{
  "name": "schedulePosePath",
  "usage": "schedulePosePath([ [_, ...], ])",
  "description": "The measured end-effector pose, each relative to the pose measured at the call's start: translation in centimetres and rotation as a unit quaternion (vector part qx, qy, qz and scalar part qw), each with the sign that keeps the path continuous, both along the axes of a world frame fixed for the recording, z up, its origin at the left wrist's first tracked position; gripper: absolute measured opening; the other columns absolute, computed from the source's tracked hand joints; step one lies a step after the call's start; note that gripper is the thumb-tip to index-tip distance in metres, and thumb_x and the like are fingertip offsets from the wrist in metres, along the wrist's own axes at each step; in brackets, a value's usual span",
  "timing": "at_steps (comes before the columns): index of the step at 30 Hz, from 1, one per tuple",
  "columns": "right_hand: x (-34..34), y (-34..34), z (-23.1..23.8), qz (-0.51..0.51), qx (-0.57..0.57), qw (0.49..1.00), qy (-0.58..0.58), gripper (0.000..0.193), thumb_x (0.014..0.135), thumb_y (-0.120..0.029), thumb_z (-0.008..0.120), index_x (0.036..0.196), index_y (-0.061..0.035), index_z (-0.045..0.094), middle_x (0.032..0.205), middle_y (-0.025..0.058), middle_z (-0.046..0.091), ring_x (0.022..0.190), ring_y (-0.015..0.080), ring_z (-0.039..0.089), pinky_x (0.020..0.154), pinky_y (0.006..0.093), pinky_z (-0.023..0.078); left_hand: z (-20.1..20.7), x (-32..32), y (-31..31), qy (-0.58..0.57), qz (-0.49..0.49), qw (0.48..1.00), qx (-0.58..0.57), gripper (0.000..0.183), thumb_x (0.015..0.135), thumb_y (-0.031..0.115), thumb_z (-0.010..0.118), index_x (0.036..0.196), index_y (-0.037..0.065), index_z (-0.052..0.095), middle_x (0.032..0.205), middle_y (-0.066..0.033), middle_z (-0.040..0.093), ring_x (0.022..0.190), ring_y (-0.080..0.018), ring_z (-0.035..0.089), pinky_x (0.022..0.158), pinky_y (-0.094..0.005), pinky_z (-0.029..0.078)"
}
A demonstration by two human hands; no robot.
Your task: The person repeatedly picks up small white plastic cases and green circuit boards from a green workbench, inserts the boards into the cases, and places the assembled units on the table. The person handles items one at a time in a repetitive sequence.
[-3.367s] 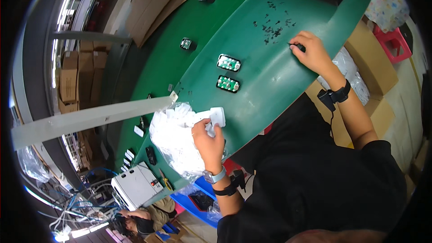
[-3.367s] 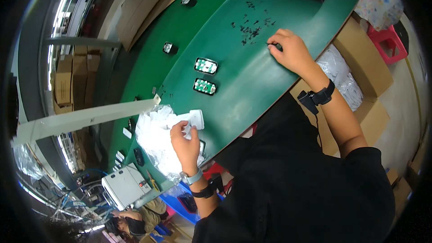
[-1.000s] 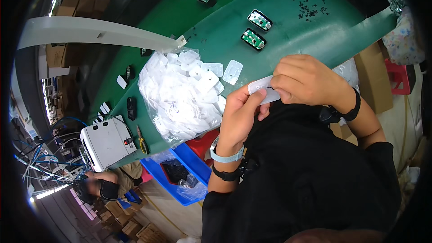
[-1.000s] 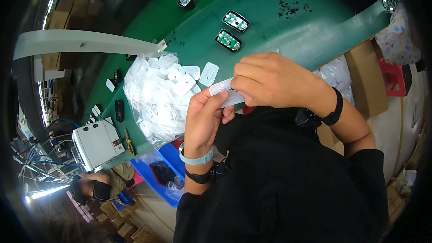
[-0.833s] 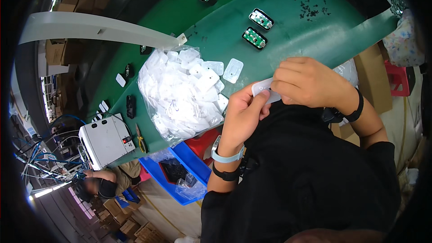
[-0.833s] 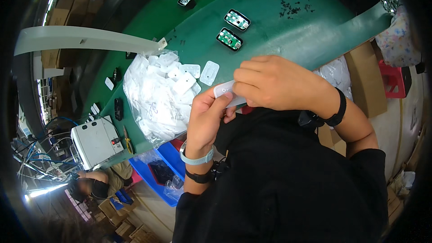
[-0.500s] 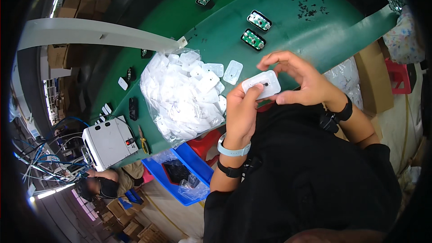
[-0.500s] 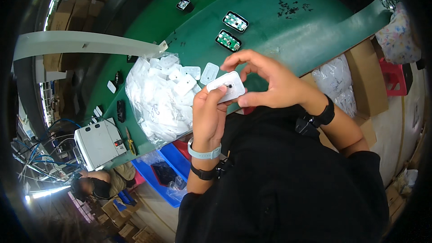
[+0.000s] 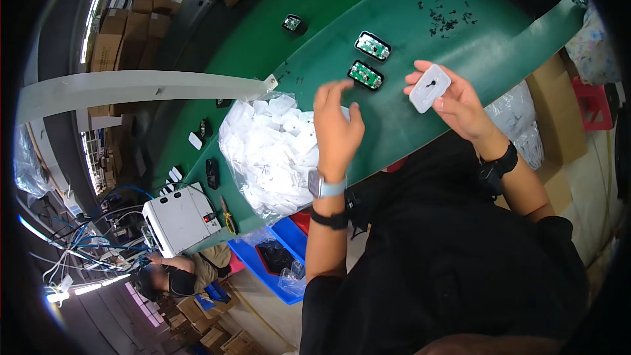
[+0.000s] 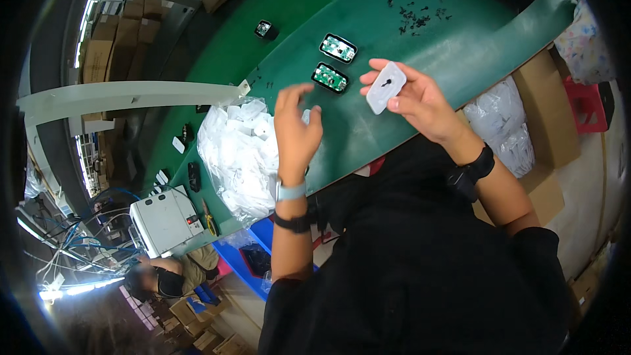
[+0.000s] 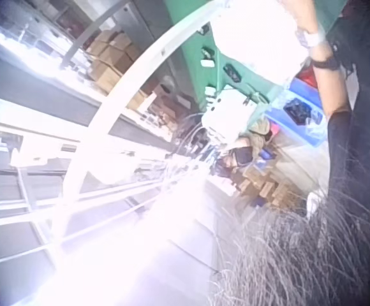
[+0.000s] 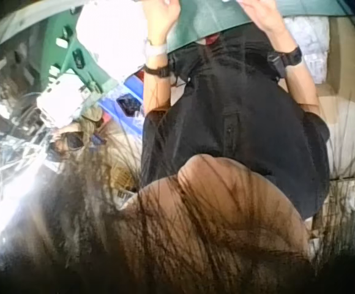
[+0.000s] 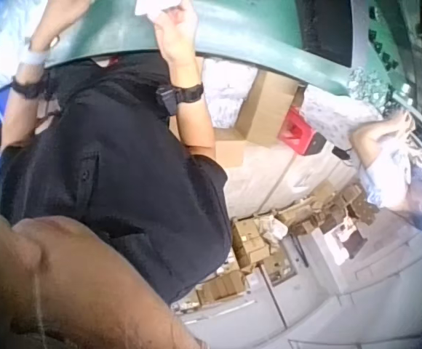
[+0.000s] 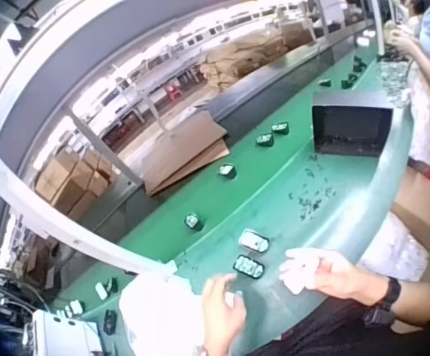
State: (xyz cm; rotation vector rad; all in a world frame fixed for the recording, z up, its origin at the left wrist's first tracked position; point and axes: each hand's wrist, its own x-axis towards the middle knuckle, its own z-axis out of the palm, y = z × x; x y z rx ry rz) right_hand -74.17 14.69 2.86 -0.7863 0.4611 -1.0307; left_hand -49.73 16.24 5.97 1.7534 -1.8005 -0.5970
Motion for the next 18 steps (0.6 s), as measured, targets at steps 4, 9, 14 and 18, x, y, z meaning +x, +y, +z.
schedulePosePath([
  [4, -0.9, -0.3, -1.1, 0.020, -0.013, 0.999, 0.027, 0.067, 0.089, -0.005, 0.064, 0.150, 0.0006, 0.036, 0.130, 0.0127, 0.061, 0.121, 0.0248, 0.060, 0.105, 0.0384, 0.046, -1.3, 0.5, -3.9, -0.139, -0.128, 0.976, -0.113, 0.055, 0.073, -0.009, 0.064, 0.126, 0.005, 0.057, 0.127, -0.0150, 0.058, 0.118, -0.0339, 0.055, 0.100, -0.0428, 0.042],
  [9, -1.1, -0.1, -1.1, 0.032, 0.000, 0.998, 0.048, 0.061, 0.089, -0.003, 0.064, 0.146, 0.0003, 0.042, 0.128, 0.0129, 0.062, 0.116, 0.0235, 0.063, 0.101, 0.0369, 0.049, -2.0, 0.5, -4.8, -0.108, -0.155, 0.980, -0.057, 0.055, 0.071, -0.009, 0.068, 0.124, 0.004, 0.058, 0.123, -0.0147, 0.059, 0.118, -0.0345, 0.055, 0.100, -0.0417, 0.043],
  [14, -0.4, -0.8, -0.1, 0.009, -0.027, 0.999, 0.042, 0.063, 0.084, -0.004, 0.074, 0.140, -0.0002, 0.047, 0.129, 0.0187, 0.062, 0.112, 0.0254, 0.064, 0.101, 0.0376, 0.049, -1.1, 0.9, -3.9, 0.005, -0.171, 0.985, 0.010, 0.052, 0.071, -0.010, 0.075, 0.120, 0.000, 0.059, 0.115, -0.0142, 0.059, 0.114, -0.0299, 0.059, 0.095, -0.0376, 0.050],
  [18, 0.1, -1.6, 2.0, -0.016, -0.165, 0.976, 0.140, 0.057, 0.081, -0.004, 0.078, 0.133, 0.0002, 0.055, 0.125, 0.0162, 0.064, 0.106, 0.0235, 0.066, 0.097, 0.0361, 0.051, 0.1, 0.7, -0.4, 0.359, -0.138, 0.920, 0.073, 0.053, 0.072, -0.019, 0.072, 0.121, -0.005, 0.058, 0.123, -0.0092, 0.050, 0.117, -0.0201, 0.058, 0.103, -0.0323, 0.049],
])
